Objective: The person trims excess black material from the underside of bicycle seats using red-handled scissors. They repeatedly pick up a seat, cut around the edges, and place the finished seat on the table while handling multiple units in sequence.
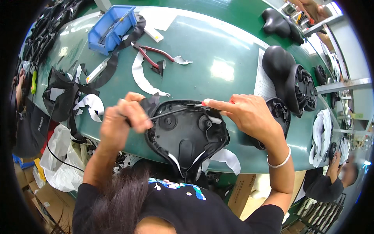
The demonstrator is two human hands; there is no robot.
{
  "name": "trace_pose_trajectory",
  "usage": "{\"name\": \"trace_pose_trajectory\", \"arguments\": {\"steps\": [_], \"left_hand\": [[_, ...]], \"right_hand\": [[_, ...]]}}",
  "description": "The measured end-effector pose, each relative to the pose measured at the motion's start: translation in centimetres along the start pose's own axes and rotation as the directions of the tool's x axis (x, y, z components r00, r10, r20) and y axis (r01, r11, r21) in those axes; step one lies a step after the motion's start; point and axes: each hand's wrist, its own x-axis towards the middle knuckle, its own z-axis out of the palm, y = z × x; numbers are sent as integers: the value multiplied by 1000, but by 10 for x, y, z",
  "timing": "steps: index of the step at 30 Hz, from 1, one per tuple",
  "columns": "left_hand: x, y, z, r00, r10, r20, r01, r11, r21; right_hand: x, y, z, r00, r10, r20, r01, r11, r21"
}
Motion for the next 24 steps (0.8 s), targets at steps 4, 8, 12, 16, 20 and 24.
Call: {"name": "trace_pose_trajectory", "arguments": {"steps": [4,8,12,16,20,24], "left_hand": [[8,38,-48,965,195,-176,-239,928,-286],[46,72,-78,937,344,-60,-325,798,-508],[80,-13,-23,965,-9,-262,42,992,123],[93,-27,44,805,-191,562,-410,505,760],[91,-43,67,824,-161,543,-185,829,527],[91,-43,47,797,-552,244,601,766,-230]], "right_hand": [[-29,-9,-7,986,152,74,-151,988,-10],[-69,-39,2,951,305,44,-307,952,24],[-74,-36,9,944,330,-3,-330,944,14],[-58,1,-7,935,321,148,-353,861,367],[-44,27,-10,914,268,306,-398,747,533],[-74,12,7,974,223,47,-228,939,258]]}}
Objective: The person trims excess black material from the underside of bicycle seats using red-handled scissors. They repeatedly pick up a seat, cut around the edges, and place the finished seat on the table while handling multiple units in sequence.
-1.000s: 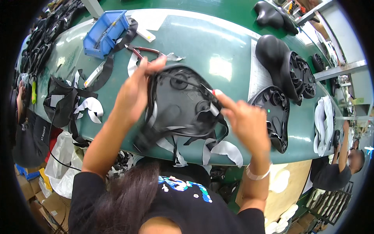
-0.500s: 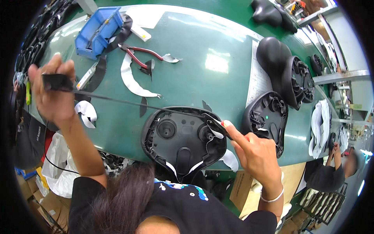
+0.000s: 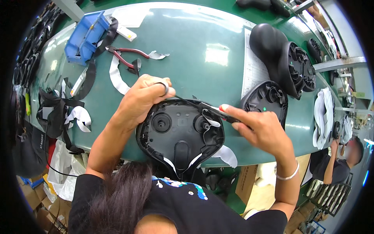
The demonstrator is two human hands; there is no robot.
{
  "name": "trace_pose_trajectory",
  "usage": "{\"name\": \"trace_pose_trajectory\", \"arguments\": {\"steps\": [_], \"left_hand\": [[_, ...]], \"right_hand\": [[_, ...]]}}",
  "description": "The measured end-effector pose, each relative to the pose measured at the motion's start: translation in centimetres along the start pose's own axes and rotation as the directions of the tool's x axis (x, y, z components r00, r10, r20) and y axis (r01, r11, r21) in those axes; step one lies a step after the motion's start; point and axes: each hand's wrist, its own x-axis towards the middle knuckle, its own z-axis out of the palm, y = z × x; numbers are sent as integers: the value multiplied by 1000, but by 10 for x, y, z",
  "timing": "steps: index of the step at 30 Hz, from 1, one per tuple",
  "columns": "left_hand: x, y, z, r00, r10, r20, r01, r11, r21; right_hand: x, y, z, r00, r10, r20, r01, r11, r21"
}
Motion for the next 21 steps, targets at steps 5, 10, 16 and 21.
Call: {"name": "trace_pose_trajectory", "arguments": {"steps": [5,10,16,21], "left_hand": [[-5,12,-19,759,637,-134,-637,685,-353],[-28,54,-41,802,589,98,-441,695,-568],[-1,8,3,858,243,453,-475,37,879],[11,13,4,993,50,-111,-40,995,88]], "right_hand": [[-36,-27,15,988,136,-73,-140,989,-53],[-54,-70,21,950,303,-74,-310,944,-113],[-24,-73,10,968,235,-88,-245,960,-135],[-45,-87,41,949,262,-174,-295,933,-206]]}}
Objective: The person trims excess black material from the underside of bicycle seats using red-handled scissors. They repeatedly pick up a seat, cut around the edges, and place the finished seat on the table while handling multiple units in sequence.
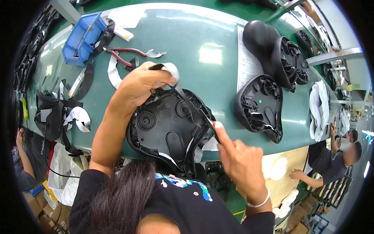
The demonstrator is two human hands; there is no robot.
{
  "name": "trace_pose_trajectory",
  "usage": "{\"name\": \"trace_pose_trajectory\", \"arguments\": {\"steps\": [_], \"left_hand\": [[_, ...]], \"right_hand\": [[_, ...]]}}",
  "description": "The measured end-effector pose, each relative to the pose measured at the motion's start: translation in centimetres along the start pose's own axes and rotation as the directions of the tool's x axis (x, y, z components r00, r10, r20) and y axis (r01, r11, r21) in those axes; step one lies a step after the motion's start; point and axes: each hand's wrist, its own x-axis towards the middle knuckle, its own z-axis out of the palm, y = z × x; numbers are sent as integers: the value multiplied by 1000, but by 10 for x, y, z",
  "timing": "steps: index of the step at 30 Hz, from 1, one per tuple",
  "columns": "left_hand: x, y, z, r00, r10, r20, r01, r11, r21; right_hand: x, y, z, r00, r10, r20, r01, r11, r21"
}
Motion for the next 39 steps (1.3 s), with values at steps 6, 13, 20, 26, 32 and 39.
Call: {"name": "trace_pose_trajectory", "arguments": {"steps": [6,13,20,26,32,39], "left_hand": [[-2,20,-41,909,283,-305,-415,670,-615],[-26,-23,-27,992,19,123,-120,409,905],[16,23,-46,866,222,-448,4,893,451],[22,-17,2,639,-68,766,-518,698,494],[59,-50,-29,728,608,316,-670,536,513],[69,-43,-37,585,796,-158,-568,540,621]], "right_hand": [[-52,-32,37,910,404,89,-368,693,620],[-9,-12,50,823,562,-88,-47,221,974],[150,77,-17,762,556,-333,262,205,943],[358,145,9,882,467,-67,181,-204,962],[492,125,66,881,472,33,209,-451,867],[482,135,3,864,503,-30,210,-304,929]]}}
